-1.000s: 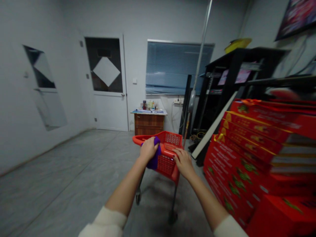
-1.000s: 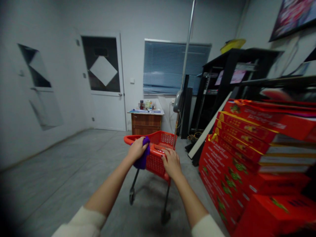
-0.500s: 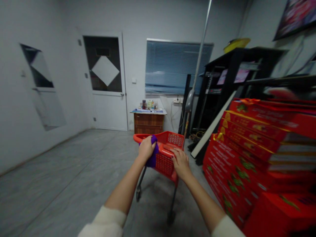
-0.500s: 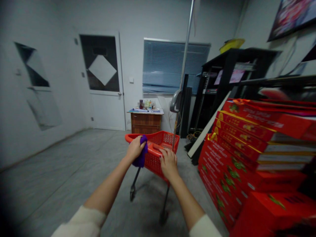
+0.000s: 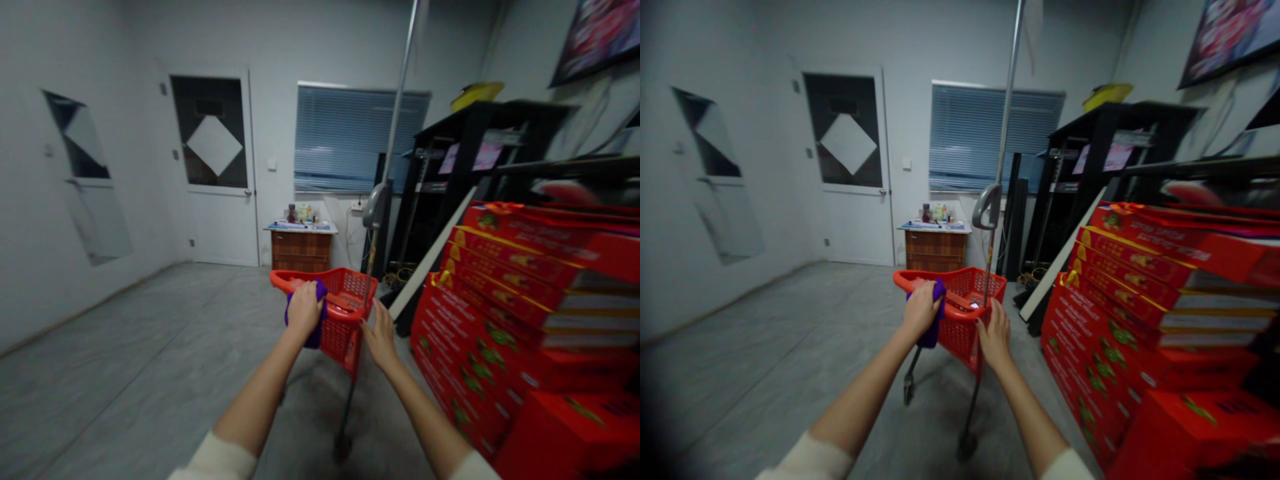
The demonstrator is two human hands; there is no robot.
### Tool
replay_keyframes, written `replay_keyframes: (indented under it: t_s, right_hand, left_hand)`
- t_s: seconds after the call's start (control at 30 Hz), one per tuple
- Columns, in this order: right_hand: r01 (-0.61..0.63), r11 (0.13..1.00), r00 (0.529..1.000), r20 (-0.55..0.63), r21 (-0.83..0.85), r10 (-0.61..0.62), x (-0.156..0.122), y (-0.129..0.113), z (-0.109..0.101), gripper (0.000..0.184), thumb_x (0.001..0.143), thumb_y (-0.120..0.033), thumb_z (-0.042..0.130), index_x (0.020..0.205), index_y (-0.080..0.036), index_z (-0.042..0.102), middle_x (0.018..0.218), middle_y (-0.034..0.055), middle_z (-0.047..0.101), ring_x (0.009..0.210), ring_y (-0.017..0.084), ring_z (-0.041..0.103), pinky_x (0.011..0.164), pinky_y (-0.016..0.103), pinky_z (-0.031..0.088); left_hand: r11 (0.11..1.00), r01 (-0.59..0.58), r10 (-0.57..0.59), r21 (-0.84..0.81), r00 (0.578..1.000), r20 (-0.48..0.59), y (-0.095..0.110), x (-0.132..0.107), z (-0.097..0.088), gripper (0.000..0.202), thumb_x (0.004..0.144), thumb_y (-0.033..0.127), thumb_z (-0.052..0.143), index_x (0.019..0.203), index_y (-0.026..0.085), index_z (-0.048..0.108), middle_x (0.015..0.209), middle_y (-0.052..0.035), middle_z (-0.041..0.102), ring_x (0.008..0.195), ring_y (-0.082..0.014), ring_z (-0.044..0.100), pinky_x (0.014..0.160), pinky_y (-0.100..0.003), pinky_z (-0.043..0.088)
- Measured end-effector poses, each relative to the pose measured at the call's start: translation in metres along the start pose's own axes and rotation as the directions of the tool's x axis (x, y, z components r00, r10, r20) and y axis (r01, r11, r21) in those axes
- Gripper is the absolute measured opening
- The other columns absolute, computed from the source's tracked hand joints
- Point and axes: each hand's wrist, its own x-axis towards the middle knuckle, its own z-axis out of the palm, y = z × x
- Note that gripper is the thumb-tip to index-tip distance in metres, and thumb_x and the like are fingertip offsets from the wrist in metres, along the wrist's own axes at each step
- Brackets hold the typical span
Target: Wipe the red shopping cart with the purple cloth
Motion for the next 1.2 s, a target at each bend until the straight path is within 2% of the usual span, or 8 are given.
replay_keyframes:
  t_s: [0.2, 0.37, 0.5, 0.63, 0.73, 0.87, 0.97, 1.2]
  right_hand:
    - [-0.120, 0.969, 0.959, 0.279, 0.214, 0.057, 0.025, 0.038, 0.016, 0.096, 0.078, -0.075, 0.052, 0.151, -0.017, 0.028, 0.152, 0.0197, 0.039, 0.141, 0.034, 0.036, 0.112, 0.055, 0.034]
    - [-0.205, 0.905, 0.882, 0.472, 0.372, 0.006, 0.042, 0.032, 0.005, 0.092, 0.075, -0.059, 0.067, 0.150, -0.020, 0.030, 0.152, 0.0148, 0.042, 0.142, 0.029, 0.037, 0.117, 0.051, 0.029]
    - [-0.216, 0.892, 0.895, 0.445, 0.396, 0.019, 0.040, 0.020, 0.015, 0.089, 0.074, -0.043, 0.068, 0.150, -0.021, 0.026, 0.151, 0.0135, 0.043, 0.140, 0.025, 0.041, 0.116, 0.046, 0.032]
    - [-0.154, 0.941, 0.926, 0.376, 0.303, 0.031, 0.036, 0.013, 0.026, 0.083, 0.074, -0.037, 0.068, 0.147, -0.024, 0.031, 0.140, 0.0104, 0.056, 0.131, 0.024, 0.052, 0.112, 0.047, 0.037]
    - [-0.137, 0.965, 0.943, 0.328, 0.224, 0.058, 0.033, 0.006, 0.030, 0.081, 0.072, -0.036, 0.070, 0.144, -0.023, 0.035, 0.137, 0.0118, 0.058, 0.129, 0.027, 0.053, 0.110, 0.049, 0.038]
    - [-0.156, 0.976, 0.959, 0.259, 0.151, 0.113, 0.023, -0.016, 0.039, 0.079, 0.072, -0.037, 0.071, 0.141, -0.020, 0.039, 0.137, 0.0139, 0.057, 0.129, 0.029, 0.053, 0.107, 0.048, 0.040]
    - [-0.169, 0.978, 0.969, 0.199, 0.119, 0.143, 0.013, -0.039, 0.050, 0.076, 0.075, -0.039, 0.069, 0.142, -0.022, 0.037, 0.140, 0.0131, 0.054, 0.131, 0.029, 0.050, 0.106, 0.049, 0.039]
    - [-0.043, 0.995, 0.974, 0.228, 0.088, 0.022, 0.006, -0.043, 0.049, 0.066, 0.082, -0.039, 0.063, 0.142, -0.025, 0.039, 0.132, 0.0117, 0.059, 0.123, 0.028, 0.055, 0.101, 0.049, 0.041]
  left_hand:
    - [0.978, -0.161, 0.172, -0.130, 0.983, 0.072, 0.028, -0.015, 0.010, 0.040, 0.090, 0.026, 0.057, 0.129, 0.016, 0.053, 0.129, -0.0115, 0.063, 0.119, -0.0230, 0.059, 0.105, -0.037, 0.044]
    - [0.988, -0.127, 0.131, -0.089, 0.990, 0.048, 0.006, -0.003, 0.005, 0.038, 0.090, 0.026, 0.058, 0.127, 0.016, 0.053, 0.127, -0.0125, 0.064, 0.117, -0.0246, 0.060, 0.104, -0.040, 0.045]
    - [0.996, -0.053, 0.053, -0.067, 0.999, 0.002, 0.009, -0.006, 0.008, 0.039, 0.090, 0.024, 0.056, 0.128, 0.015, 0.053, 0.127, -0.0144, 0.063, 0.116, -0.0255, 0.060, 0.104, -0.041, 0.045]
    - [0.969, -0.183, 0.193, -0.164, 0.980, 0.046, 0.018, -0.016, 0.012, 0.042, 0.088, 0.022, 0.059, 0.129, 0.019, 0.052, 0.127, -0.0106, 0.063, 0.117, -0.0237, 0.059, 0.103, -0.040, 0.045]
    - [0.955, -0.215, 0.229, -0.203, 0.972, 0.047, 0.001, -0.014, 0.008, 0.041, 0.089, 0.023, 0.059, 0.129, 0.021, 0.053, 0.126, -0.0091, 0.064, 0.116, -0.0221, 0.059, 0.104, -0.039, 0.045]
    - [0.985, -0.083, 0.085, -0.153, 0.996, 0.005, -0.025, -0.007, -0.004, 0.036, 0.092, 0.027, 0.055, 0.127, 0.018, 0.055, 0.125, -0.0111, 0.065, 0.115, -0.0226, 0.061, 0.103, -0.038, 0.046]
    - [0.994, -0.021, 0.024, -0.103, 0.999, 0.027, -0.023, -0.010, -0.011, 0.037, 0.091, 0.026, 0.055, 0.127, 0.016, 0.055, 0.125, -0.0125, 0.065, 0.115, -0.0238, 0.061, 0.102, -0.039, 0.046]
    - [0.970, -0.137, 0.167, -0.200, 0.976, 0.141, -0.037, -0.015, -0.033, 0.037, 0.088, 0.025, 0.058, 0.125, 0.022, 0.058, 0.124, -0.0075, 0.066, 0.113, -0.0213, 0.062, 0.102, -0.034, 0.047]
